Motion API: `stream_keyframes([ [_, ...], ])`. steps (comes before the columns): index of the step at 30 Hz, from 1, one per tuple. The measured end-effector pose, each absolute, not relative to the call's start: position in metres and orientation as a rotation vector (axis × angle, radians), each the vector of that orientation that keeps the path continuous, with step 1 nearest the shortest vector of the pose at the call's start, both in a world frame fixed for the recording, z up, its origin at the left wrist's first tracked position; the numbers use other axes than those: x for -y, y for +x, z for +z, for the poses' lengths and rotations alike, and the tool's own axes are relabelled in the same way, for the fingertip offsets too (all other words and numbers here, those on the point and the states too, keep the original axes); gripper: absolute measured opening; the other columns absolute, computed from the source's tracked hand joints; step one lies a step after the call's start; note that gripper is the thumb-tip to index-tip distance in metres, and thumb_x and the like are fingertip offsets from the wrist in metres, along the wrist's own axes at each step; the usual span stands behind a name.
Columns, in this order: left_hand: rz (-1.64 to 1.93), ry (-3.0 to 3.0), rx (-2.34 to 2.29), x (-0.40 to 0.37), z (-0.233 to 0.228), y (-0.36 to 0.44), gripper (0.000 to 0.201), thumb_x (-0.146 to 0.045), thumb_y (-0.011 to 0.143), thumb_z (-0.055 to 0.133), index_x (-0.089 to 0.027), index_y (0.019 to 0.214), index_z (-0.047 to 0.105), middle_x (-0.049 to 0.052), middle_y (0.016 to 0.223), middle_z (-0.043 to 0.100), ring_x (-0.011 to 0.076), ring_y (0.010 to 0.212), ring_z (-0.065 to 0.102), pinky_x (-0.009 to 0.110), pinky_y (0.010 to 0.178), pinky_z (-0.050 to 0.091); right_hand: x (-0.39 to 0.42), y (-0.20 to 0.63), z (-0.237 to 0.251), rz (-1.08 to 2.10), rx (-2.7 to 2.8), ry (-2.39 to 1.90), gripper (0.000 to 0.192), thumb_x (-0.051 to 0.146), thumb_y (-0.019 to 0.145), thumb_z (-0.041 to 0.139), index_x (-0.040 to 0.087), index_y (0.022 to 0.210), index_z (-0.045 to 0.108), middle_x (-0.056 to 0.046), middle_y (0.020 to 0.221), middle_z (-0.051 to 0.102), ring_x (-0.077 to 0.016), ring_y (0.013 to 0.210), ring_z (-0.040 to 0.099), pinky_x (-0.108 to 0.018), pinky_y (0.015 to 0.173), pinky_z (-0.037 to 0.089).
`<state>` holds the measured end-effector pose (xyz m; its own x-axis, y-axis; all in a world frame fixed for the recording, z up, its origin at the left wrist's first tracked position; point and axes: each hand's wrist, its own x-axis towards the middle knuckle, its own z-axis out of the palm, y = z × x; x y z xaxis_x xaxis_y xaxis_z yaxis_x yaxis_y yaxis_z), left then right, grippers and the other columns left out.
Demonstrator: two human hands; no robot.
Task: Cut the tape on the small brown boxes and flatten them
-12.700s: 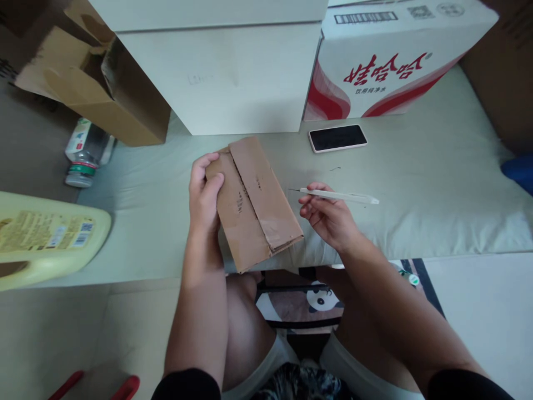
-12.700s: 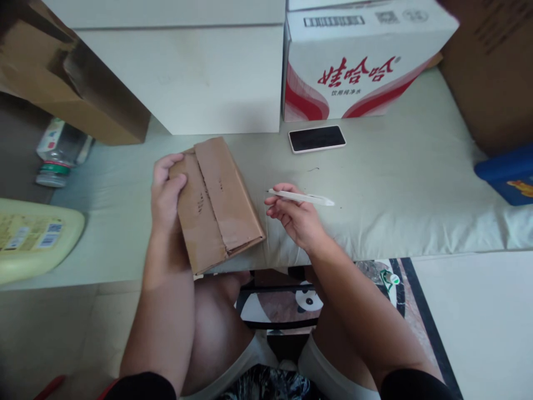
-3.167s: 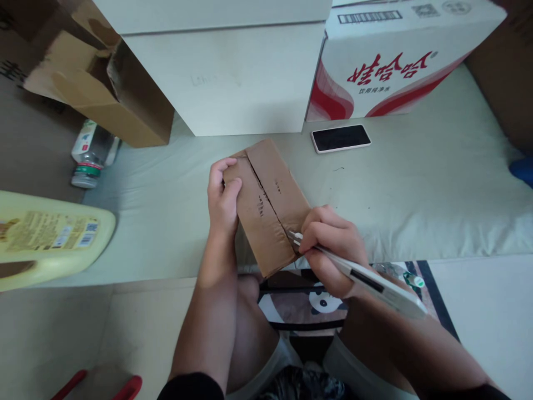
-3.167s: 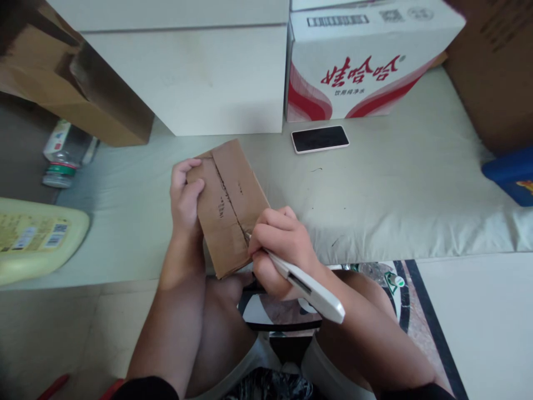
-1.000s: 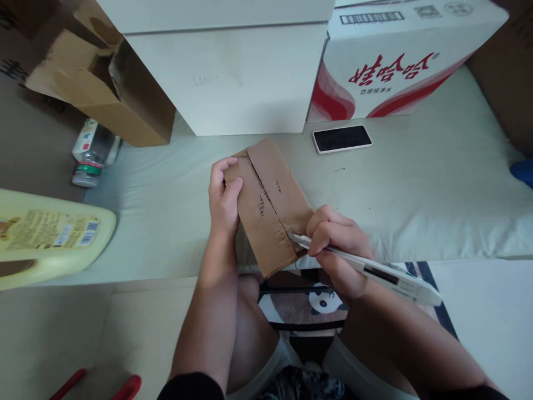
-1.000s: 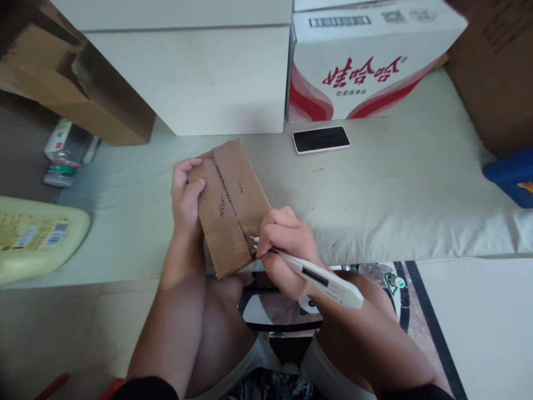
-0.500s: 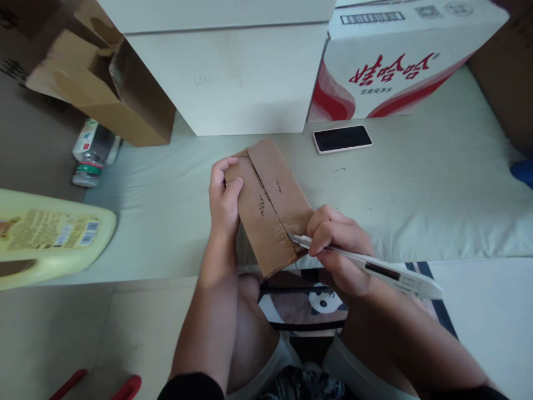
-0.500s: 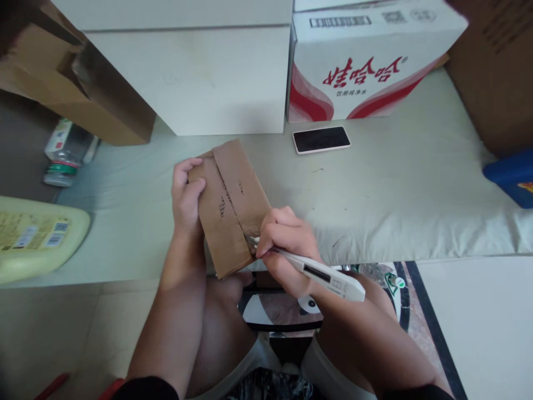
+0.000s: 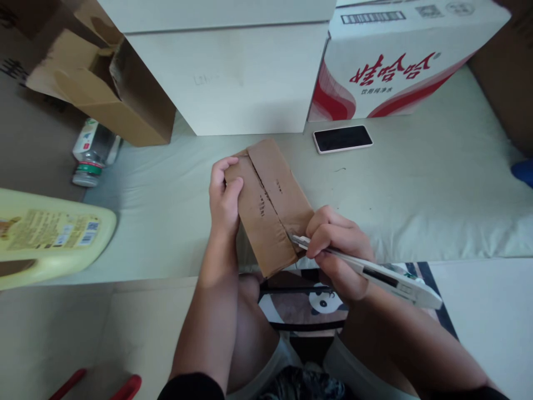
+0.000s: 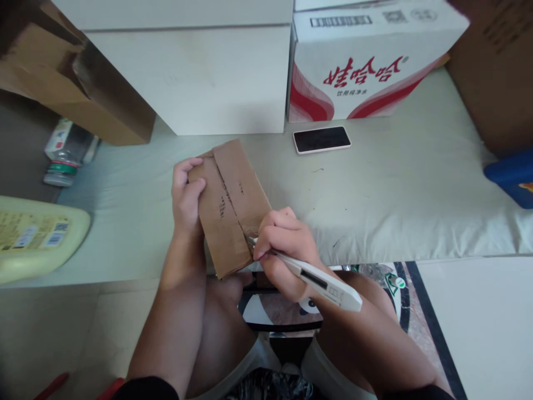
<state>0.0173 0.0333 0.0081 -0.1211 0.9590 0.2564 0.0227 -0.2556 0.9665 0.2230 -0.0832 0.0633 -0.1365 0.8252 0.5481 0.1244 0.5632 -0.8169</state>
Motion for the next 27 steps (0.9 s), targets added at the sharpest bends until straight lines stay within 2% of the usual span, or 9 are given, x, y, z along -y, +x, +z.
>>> stream_keyframes([
  [6,1.475,1.374,-1.199,-0.0334,0.0076,0.0160,0.035,-0.052,0.084,0.072,-0.029,0.109,0.066,0.004,0.100,0.064,0.0225,0.084,0.057,0.036,0.072,0.047,0.0789,0.2222,0.0656,0.487,1.818,-0.834,0.014,0.009,0.075,0.052,0.023,0.078,0.056,0.004,0.071,0.057,-0.0113,0.061,0.052,-0.037,0.068,0.038],
  [10,1.513,1.375,-1.176,-0.0333,0.0075,0.0175,0.035,-0.052,0.084,0.073,-0.029,0.109,0.068,0.004,0.103,0.066,0.0212,0.082,0.058,0.035,0.070,0.049,0.0805,0.2239,0.0655,0.625,1.754,-0.829,0.014,0.010,0.078,0.052,0.023,0.078,0.057,0.003,0.072,0.057,-0.0120,0.064,0.054,-0.036,0.068,0.038],
  [14,1.549,1.349,-1.159,-0.0333,0.0073,0.0191,0.039,-0.057,0.082,0.076,-0.029,0.108,0.071,0.003,0.097,0.065,0.0195,0.079,0.058,0.033,0.066,0.049,0.0827,0.2245,0.0636,0.775,1.609,-0.801,0.012,0.013,0.080,0.052,0.023,0.075,0.058,0.002,0.073,0.056,-0.0130,0.066,0.054,-0.036,0.066,0.037],
  [27,1.545,1.354,-1.159,-0.0357,0.0061,0.0182,0.038,-0.053,0.079,0.077,-0.029,0.107,0.070,0.004,0.099,0.066,0.0198,0.079,0.056,0.032,0.066,0.045,0.0823,0.2226,0.0624,0.657,1.715,-0.825,0.014,0.009,0.078,0.052,0.022,0.078,0.057,0.004,0.073,0.055,-0.0111,0.065,0.052,-0.037,0.070,0.037],
])
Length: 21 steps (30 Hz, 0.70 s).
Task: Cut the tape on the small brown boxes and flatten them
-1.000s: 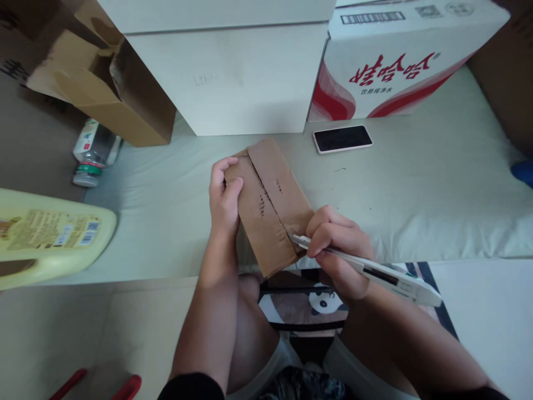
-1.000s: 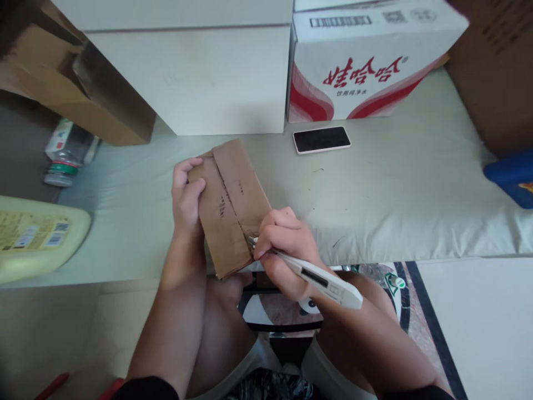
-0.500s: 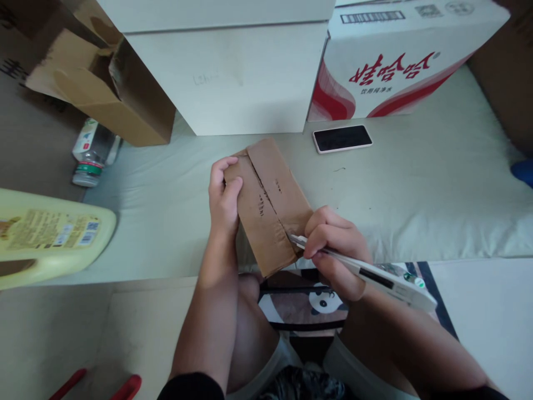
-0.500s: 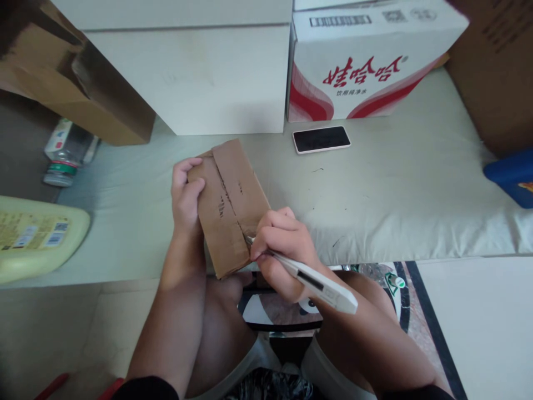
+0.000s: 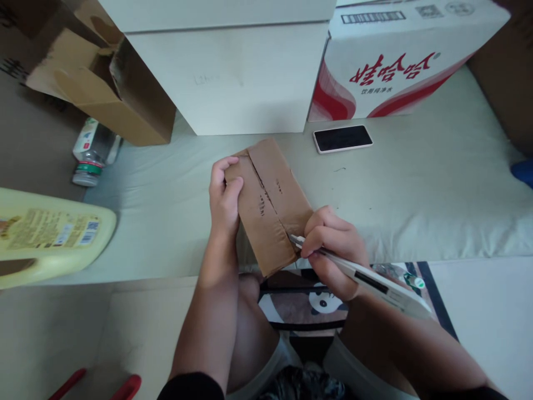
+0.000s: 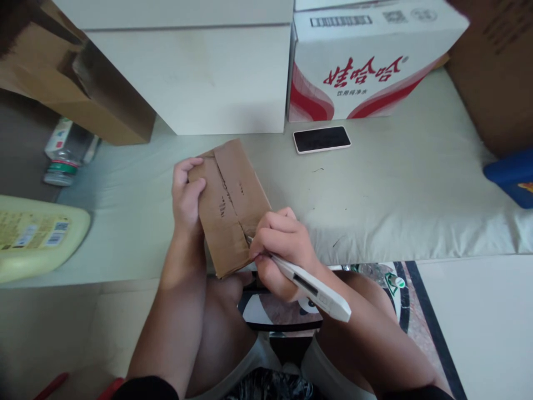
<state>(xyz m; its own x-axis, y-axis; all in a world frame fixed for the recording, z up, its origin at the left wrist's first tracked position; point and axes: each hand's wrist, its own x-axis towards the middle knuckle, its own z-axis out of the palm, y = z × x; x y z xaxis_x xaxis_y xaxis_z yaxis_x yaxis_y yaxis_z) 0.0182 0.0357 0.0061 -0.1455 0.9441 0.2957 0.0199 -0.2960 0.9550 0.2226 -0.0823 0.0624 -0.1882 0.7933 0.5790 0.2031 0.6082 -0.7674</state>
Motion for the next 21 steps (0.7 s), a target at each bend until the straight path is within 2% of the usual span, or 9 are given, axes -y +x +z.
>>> stream_keyframes([
  [6,1.549,1.347,-1.161,-0.0363,0.0058,0.0177,0.035,-0.050,0.079,0.076,-0.028,0.106,0.071,0.004,0.100,0.067,0.0200,0.080,0.056,0.033,0.067,0.046,0.0824,0.2227,0.0626,0.648,1.709,-0.833,0.013,0.010,0.079,0.052,0.022,0.078,0.057,0.004,0.072,0.054,-0.0113,0.064,0.051,-0.037,0.070,0.038],
  [12,1.543,1.364,-1.169,-0.0345,0.0077,0.0187,0.038,-0.055,0.080,0.076,-0.028,0.107,0.070,0.004,0.105,0.067,0.0215,0.086,0.058,0.035,0.074,0.049,0.0825,0.2233,0.0642,0.637,1.721,-0.833,0.014,0.010,0.079,0.051,0.022,0.078,0.056,0.004,0.072,0.054,-0.0105,0.064,0.052,-0.036,0.068,0.037],
  [21,1.531,1.361,-1.166,-0.0357,0.0058,0.0161,0.038,-0.053,0.077,0.077,-0.029,0.107,0.070,0.004,0.106,0.068,0.0216,0.085,0.057,0.034,0.070,0.048,0.0822,0.2225,0.0627,0.635,1.709,-0.824,0.015,0.009,0.079,0.052,0.022,0.076,0.057,0.003,0.071,0.055,-0.0123,0.063,0.052,-0.037,0.066,0.037],
])
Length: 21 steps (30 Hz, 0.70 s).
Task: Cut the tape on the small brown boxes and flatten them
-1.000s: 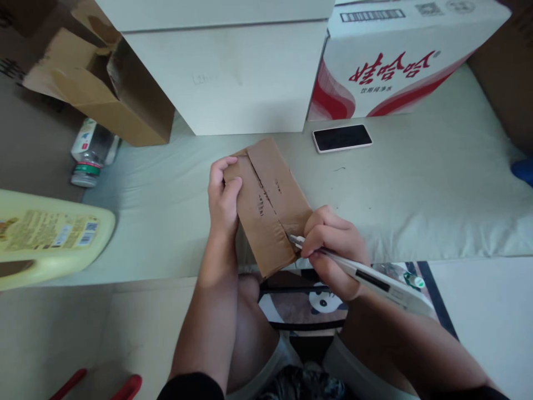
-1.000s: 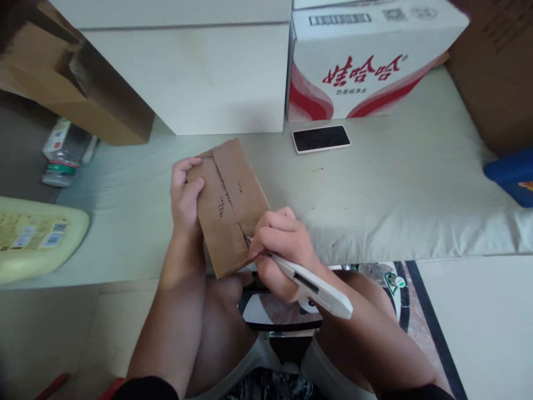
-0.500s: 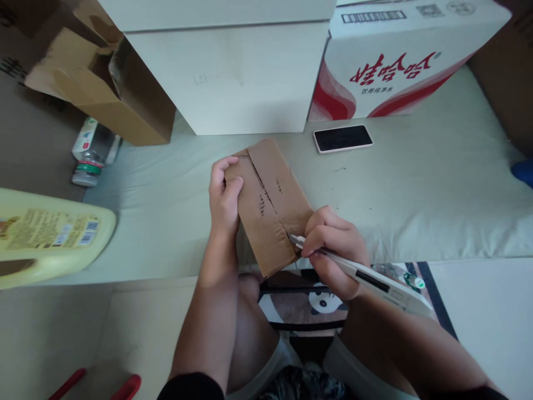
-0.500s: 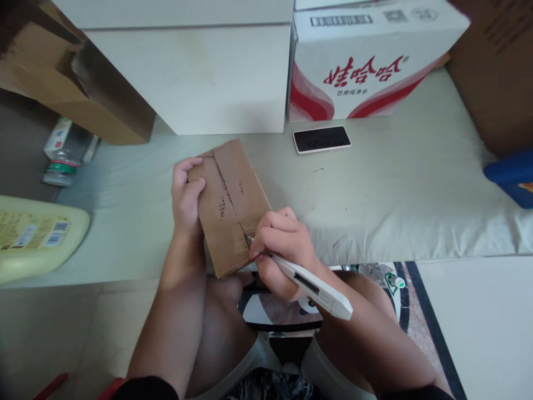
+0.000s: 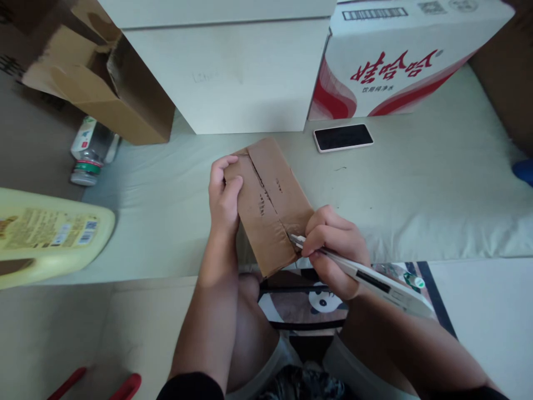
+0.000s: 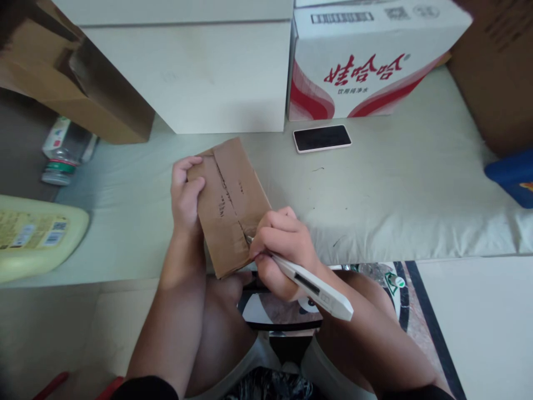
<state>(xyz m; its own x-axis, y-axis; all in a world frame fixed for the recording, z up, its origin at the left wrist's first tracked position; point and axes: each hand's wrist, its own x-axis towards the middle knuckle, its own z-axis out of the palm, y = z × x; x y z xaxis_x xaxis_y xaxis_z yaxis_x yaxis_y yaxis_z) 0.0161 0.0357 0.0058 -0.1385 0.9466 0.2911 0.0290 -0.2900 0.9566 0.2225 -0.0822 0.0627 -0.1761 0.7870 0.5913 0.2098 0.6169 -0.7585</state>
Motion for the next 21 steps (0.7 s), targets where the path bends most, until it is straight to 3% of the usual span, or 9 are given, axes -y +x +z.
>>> stream_keyframes([
  [21,1.529,1.357,-1.177,-0.0344,0.0077,0.0188,0.045,-0.063,0.079,0.075,-0.028,0.107,0.068,0.005,0.105,0.066,0.0233,0.091,0.060,0.037,0.078,0.052,0.0814,0.2232,0.0630,0.636,1.716,-0.827,0.015,0.008,0.077,0.053,0.022,0.077,0.057,0.003,0.071,0.055,-0.0119,0.064,0.052,-0.036,0.067,0.038],
])
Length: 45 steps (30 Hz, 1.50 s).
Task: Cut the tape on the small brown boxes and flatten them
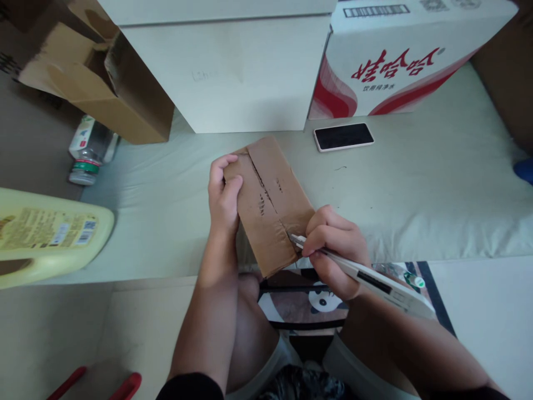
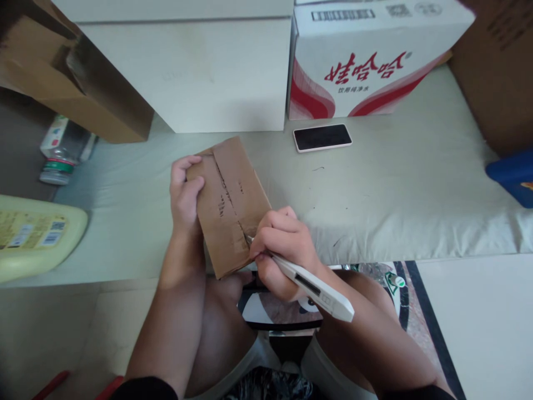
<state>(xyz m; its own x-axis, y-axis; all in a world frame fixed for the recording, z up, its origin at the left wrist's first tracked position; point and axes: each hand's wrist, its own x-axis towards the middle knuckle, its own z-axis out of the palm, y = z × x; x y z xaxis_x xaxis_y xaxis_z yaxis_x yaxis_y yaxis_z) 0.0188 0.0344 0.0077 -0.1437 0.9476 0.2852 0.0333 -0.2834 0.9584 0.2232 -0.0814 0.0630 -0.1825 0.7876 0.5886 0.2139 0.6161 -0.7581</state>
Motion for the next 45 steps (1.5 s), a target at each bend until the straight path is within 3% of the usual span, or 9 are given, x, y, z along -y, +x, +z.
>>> stream_keyframes([
  [12,1.500,1.363,-1.173,-0.0339,0.0075,0.0178,0.033,-0.048,0.082,0.072,-0.029,0.109,0.067,0.004,0.101,0.064,0.0229,0.087,0.059,0.037,0.073,0.050,0.0810,0.2229,0.0626,0.611,1.723,-0.831,0.015,0.009,0.078,0.052,0.023,0.076,0.057,0.003,0.070,0.055,-0.0125,0.062,0.052,-0.036,0.066,0.039],
  [27,1.500,1.291,-1.182,-0.0326,0.0113,0.0214,0.043,-0.059,0.075,0.076,-0.030,0.105,0.066,0.005,0.100,0.062,0.0228,0.084,0.054,0.035,0.069,0.045,0.0798,0.2231,0.0627,0.618,1.723,-0.813,0.015,0.008,0.076,0.053,0.023,0.076,0.057,0.003,0.070,0.055,-0.0128,0.063,0.051,-0.036,0.066,0.039],
  [45,1.478,1.350,-1.180,-0.0336,0.0068,0.0168,0.035,-0.053,0.083,0.073,-0.031,0.110,0.066,0.005,0.108,0.065,0.0240,0.090,0.060,0.038,0.077,0.051,0.0803,0.2230,0.0618,0.606,1.727,-0.817,0.015,0.009,0.077,0.053,0.023,0.077,0.057,0.003,0.070,0.055,-0.0133,0.063,0.052,-0.037,0.067,0.040],
])
